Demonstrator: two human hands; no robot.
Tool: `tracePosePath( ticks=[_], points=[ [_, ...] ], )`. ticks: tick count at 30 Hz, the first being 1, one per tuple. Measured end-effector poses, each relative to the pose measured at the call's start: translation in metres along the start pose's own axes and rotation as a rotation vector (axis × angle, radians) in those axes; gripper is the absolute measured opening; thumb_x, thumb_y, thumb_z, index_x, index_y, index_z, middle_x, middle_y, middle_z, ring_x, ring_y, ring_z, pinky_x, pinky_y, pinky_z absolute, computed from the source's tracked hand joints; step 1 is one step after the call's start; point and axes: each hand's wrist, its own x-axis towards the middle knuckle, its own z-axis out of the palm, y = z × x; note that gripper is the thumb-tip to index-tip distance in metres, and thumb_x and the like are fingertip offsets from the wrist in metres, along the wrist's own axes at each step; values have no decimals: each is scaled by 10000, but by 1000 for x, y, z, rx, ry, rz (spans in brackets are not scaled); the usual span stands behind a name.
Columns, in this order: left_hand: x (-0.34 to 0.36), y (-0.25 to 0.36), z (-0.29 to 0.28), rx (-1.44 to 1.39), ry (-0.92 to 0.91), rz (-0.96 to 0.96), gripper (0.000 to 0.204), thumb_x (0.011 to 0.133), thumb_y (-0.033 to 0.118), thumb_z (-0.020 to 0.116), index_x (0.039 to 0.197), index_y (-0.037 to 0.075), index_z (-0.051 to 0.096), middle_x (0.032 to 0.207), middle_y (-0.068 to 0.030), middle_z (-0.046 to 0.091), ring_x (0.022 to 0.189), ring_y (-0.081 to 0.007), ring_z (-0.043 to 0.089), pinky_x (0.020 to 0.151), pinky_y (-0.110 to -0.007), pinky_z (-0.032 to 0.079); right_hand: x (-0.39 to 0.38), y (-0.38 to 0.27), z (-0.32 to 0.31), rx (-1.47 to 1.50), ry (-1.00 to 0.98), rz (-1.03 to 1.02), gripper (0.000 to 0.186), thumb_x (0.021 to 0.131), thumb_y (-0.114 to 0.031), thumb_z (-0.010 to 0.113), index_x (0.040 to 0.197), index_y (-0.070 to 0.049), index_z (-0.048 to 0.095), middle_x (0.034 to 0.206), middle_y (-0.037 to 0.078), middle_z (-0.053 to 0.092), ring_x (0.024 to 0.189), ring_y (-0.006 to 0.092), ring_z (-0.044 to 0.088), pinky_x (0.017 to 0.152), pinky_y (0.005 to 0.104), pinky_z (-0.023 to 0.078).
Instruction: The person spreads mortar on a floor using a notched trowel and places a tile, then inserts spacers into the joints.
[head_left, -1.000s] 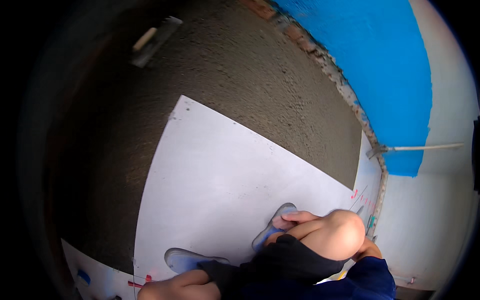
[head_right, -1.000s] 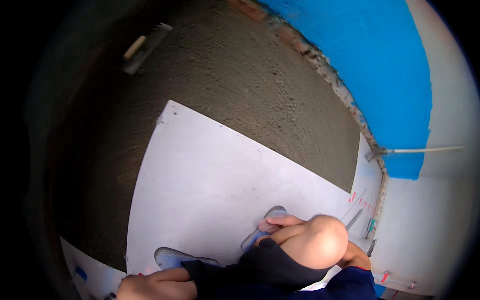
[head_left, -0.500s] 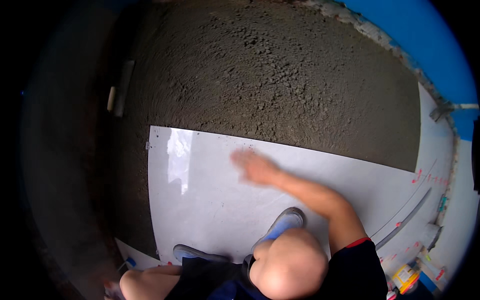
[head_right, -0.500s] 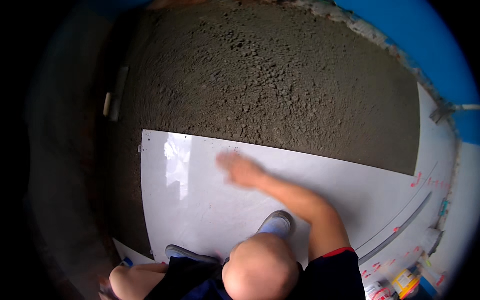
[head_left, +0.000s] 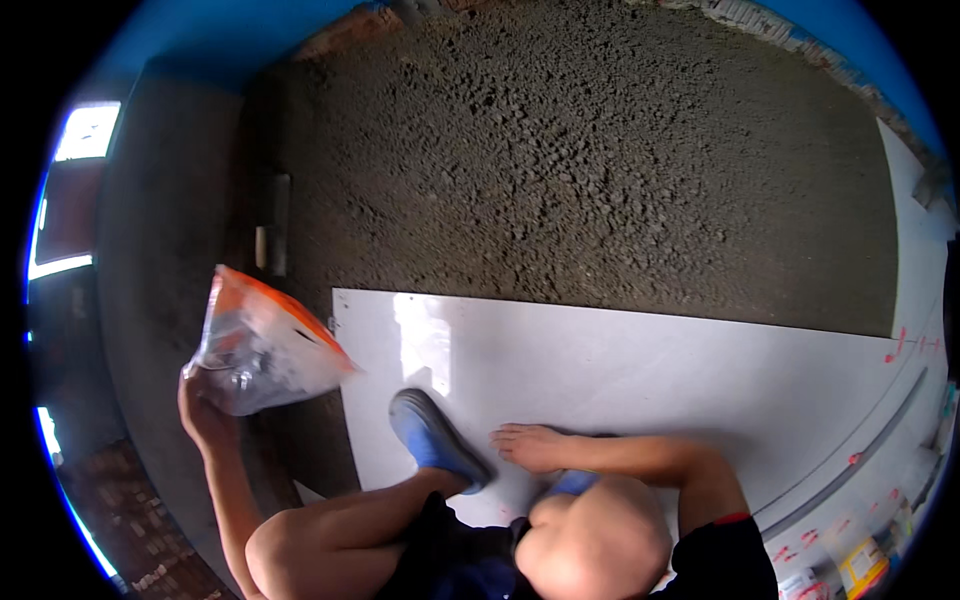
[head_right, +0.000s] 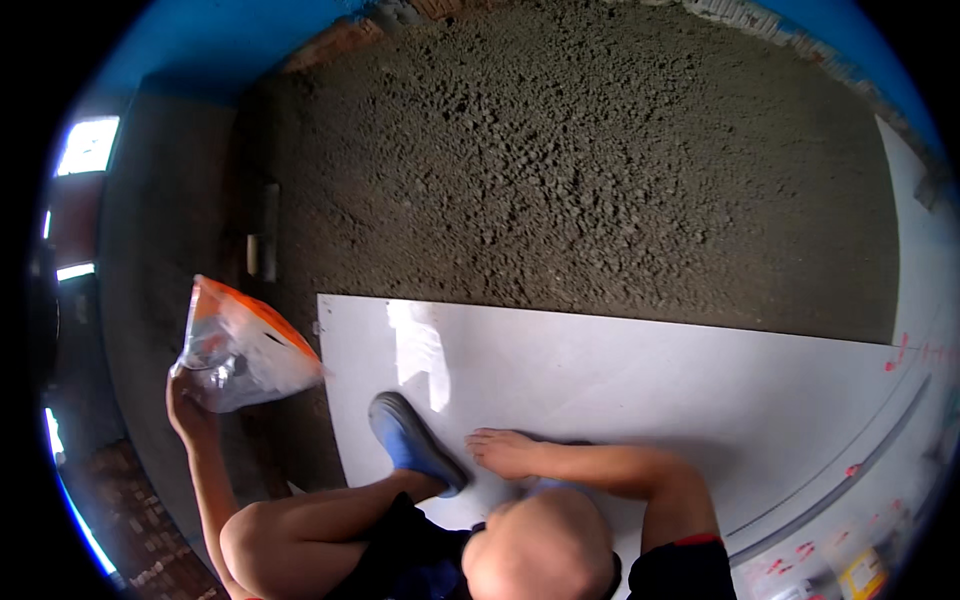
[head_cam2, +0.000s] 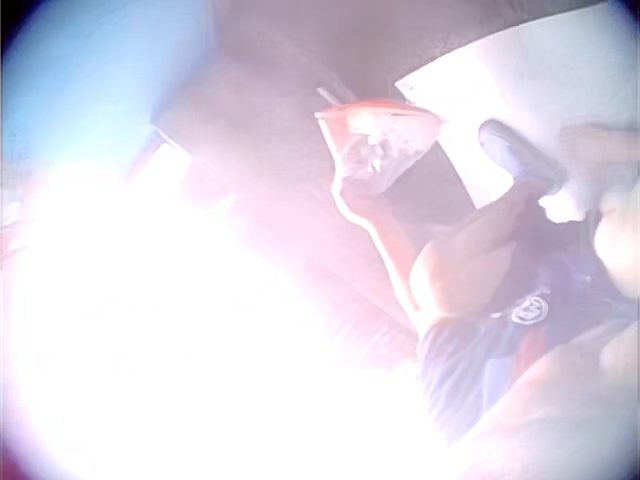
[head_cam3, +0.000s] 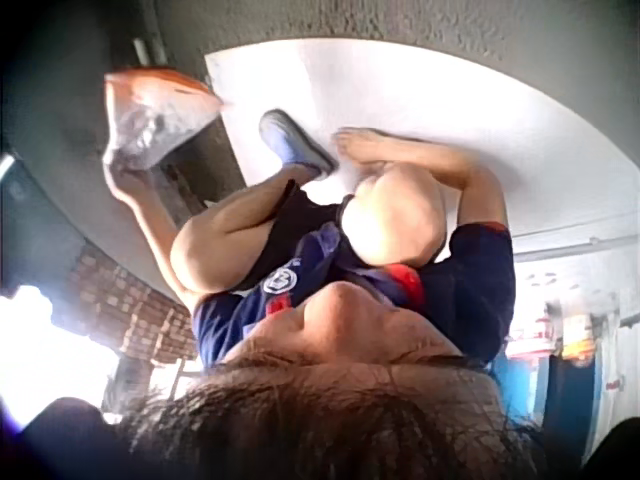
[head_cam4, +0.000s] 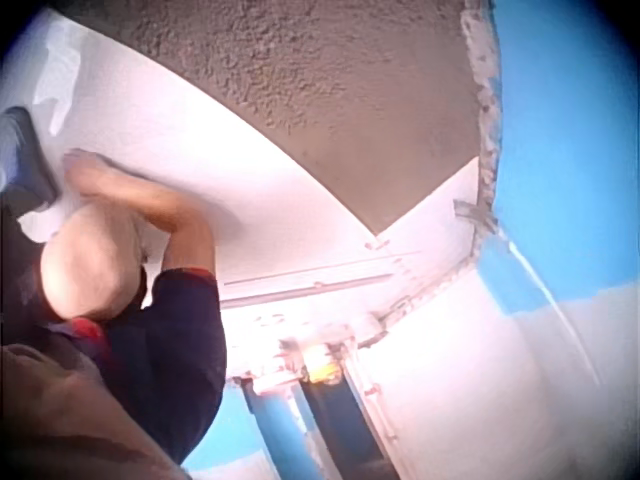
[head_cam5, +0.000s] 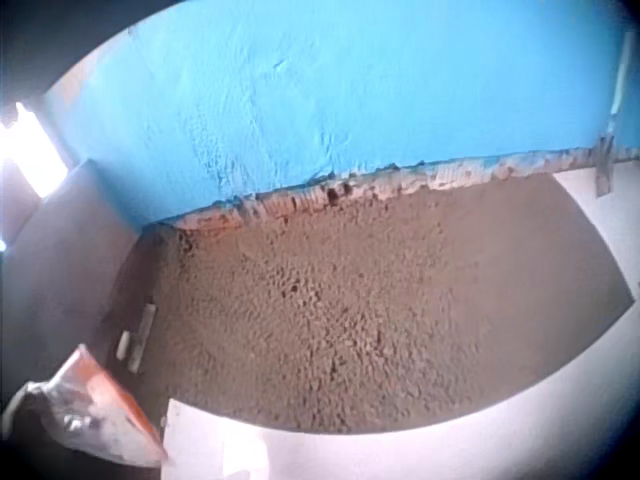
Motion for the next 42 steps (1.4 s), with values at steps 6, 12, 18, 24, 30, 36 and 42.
tracePosePath(
  ticks=[6,12,18,24,30,36,42],
  points=[
    [1,4,29,2,-495,-62,207,960,193,555,1065,27,621,882,-14,620,757,-101,602,652,-229,494,76,77,-18,-73,434,10,406,936,-152,521,1325,-56,588,1436,103,563,1421,231,438,1226,402,290],
    [-25,-1,19,68,-151,20,307,971,179,529,1202,-6,614,1028,-69,678,879,-133,658,735,-266,542,147,139,-103,-214,198,36,576,959,-366,601,1452,-83,513,1567,63,434,1491,195,322,1253,384,199],
    [-62,-15,-55,5,96,-31,234,961,170,525,1108,16,619,949,-61,686,679,-104,631,491,-212,500,224,137,-107,-336,228,52,620,964,-349,594,1468,-10,469,1582,104,400,1509,251,284,1253,412,189],
    [-104,-22,-68,-5,262,-167,238,936,195,564,1079,9,604,795,-29,626,568,-93,553,417,-209,396,318,152,-95,-465,162,-36,621,975,-371,563,1471,-9,469,1587,113,401,1501,263,302,1246,418,189],
    [-120,-36,-65,78,170,-326,254,920,212,673,1053,1,623,767,-54,643,524,-114,542,474,-222,396,358,155,-122,-478,377,105,583,985,-316,560,1468,-3,464,1593,155,365,1491,307,311,1246,447,194],
    [-110,-47,-30,111,-149,-461,275,926,226,699,1066,-2,633,812,-66,673,623,-95,560,553,-227,404,212,72,-105,343,525,300,572,995,-280,608,1485,-36,441,1506,192,446,1361,349,470,1154,480,369],
    [-111,-56,51,281,-537,-602,500,882,330,676,1216,-32,592,987,-119,684,817,-182,653,727,-304,515,133,13,-70,1527,346,219,971,913,-204,758,1623,-89,106,1544,136,380,1405,273,391,1163,463,357]
  ],
)
